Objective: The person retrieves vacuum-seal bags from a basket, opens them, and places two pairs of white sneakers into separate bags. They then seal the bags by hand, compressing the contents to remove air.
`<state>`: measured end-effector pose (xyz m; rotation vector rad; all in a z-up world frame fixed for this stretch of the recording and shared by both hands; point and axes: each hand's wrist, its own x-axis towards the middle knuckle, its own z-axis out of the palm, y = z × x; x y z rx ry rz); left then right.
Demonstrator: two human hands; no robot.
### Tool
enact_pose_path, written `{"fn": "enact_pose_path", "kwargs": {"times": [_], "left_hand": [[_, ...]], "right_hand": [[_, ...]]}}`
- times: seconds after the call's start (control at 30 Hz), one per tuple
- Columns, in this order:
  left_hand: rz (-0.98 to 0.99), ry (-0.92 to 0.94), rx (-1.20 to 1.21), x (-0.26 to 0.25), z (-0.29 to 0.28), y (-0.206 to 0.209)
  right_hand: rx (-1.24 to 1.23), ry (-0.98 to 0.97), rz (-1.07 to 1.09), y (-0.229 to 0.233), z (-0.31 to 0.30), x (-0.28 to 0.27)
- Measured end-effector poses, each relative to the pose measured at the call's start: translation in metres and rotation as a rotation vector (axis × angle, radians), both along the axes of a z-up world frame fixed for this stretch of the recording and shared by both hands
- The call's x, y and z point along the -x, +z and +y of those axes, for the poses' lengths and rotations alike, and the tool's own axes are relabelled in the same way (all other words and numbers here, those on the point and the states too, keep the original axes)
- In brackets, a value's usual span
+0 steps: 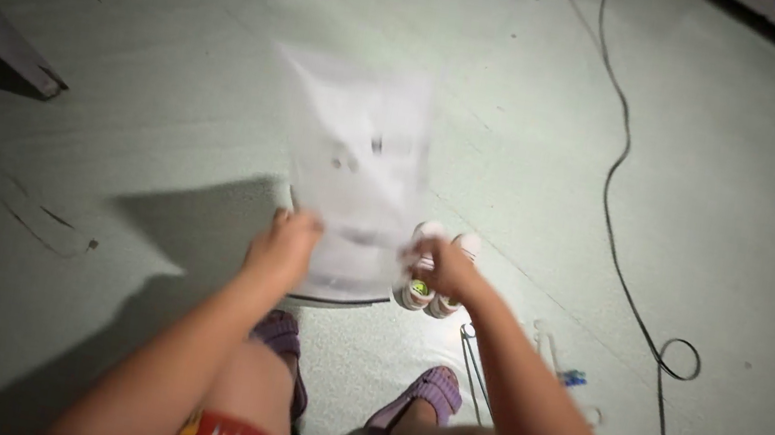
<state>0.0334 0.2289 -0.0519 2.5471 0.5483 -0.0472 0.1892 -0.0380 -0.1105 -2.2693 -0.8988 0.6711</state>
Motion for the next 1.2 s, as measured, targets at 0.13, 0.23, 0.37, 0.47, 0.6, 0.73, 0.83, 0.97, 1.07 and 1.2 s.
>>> {"fn": "enact_pose_path", "kwargs": {"times": [0.13,0.23,0.37,0.47,0.6,0.73,0.83,0.97,1.07,1.2], "left_hand": [[-0.120,-0.176,-0.085,0.000,0.010,-0.061],[-0.098,-0.110,-0.049,-0.031,0.009,-0.074],[-0.078,-0.113,0.003,-0.093,0.009,-0.072],[-0.150,-0.101,-0.009,-0.145,0.014,-0.067],[-0.400,-0.215,-0.153,-0.190,0.024,-0.048],[-0.438,-0.257,-0.243,-0.210,0.015,-0.043],[-0.341,-0.254,-0.226,-0.209,0.013,-0.051],[-0.319,-0.246,-0.266,-0.198,0.021,-0.069],[-0.328,-0.160,-0.197,-0.189,0.027,-0.072],[-0.379,-0.106,-0.087,-0.159,0.027,-0.048]], "right_hand": [[-0.212,-0.583,0.411,-0.146,-0.048,-0.010],[0.161,-0.548,0.235,-0.223,-0.079,-0.009],[0.612,-0.431,0.129,-0.266,-0.071,-0.012],[0.729,-0.527,0.179,-0.275,-0.052,-0.008],[0.806,-0.513,0.316,-0.289,-0.040,-0.012],[0.769,-0.486,0.359,-0.313,-0.039,-0.004],[0.694,-0.483,0.266,-0.324,-0.044,-0.013],[0.730,-0.413,0.246,-0.282,-0.052,-0.039],[0.688,-0.512,0.334,-0.215,-0.071,-0.067],[0.368,-0.689,0.463,-0.117,-0.131,-0.051]]}}
